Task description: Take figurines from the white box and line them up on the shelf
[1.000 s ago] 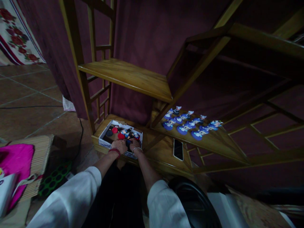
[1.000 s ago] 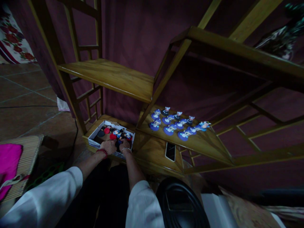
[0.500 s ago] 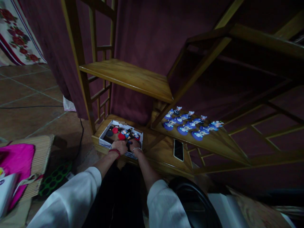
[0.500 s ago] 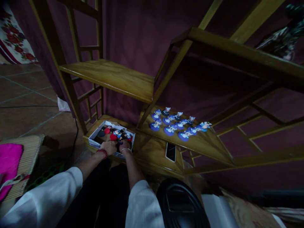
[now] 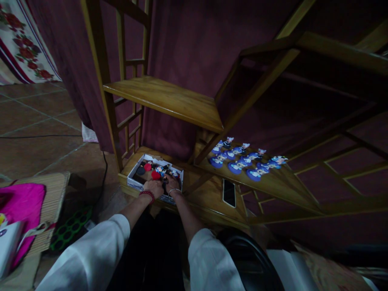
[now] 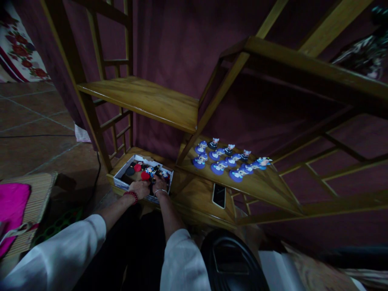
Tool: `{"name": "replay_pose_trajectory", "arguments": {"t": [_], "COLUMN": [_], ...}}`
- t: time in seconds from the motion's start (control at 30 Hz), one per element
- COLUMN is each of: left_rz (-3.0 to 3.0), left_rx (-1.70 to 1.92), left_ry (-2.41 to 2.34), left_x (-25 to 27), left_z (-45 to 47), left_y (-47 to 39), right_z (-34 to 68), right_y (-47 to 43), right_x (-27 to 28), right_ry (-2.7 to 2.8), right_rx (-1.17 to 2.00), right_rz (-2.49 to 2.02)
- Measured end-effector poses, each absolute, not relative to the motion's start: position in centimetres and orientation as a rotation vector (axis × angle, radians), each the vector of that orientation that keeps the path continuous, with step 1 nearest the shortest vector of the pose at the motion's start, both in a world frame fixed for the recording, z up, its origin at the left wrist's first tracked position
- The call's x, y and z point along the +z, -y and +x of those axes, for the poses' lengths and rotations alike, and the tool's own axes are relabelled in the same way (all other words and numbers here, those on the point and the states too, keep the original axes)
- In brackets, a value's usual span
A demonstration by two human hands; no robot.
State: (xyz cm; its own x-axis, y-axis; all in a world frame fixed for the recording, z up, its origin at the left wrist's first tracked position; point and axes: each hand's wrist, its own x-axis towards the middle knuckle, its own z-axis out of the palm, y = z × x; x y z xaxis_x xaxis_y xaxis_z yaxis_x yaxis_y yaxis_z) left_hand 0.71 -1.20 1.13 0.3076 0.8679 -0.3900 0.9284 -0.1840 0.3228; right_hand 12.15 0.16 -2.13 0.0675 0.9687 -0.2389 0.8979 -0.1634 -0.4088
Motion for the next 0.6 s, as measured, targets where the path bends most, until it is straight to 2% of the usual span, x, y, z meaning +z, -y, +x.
{"name": "replay_pose_trajectory", "arguments": {"t": [0.6], "left_rz": [2.133], "left_rx": [-0.150], "left_ry": [-1.608], "left_x": [0.29], "left_z": [0.82], "left_y": [1.31], "right_z": [11.81], "right_y": [-1.08], "right_x": [-3.07], "right_ry": [1.902], "right_rx": [0.695], "right_rz": [-2.186]}}
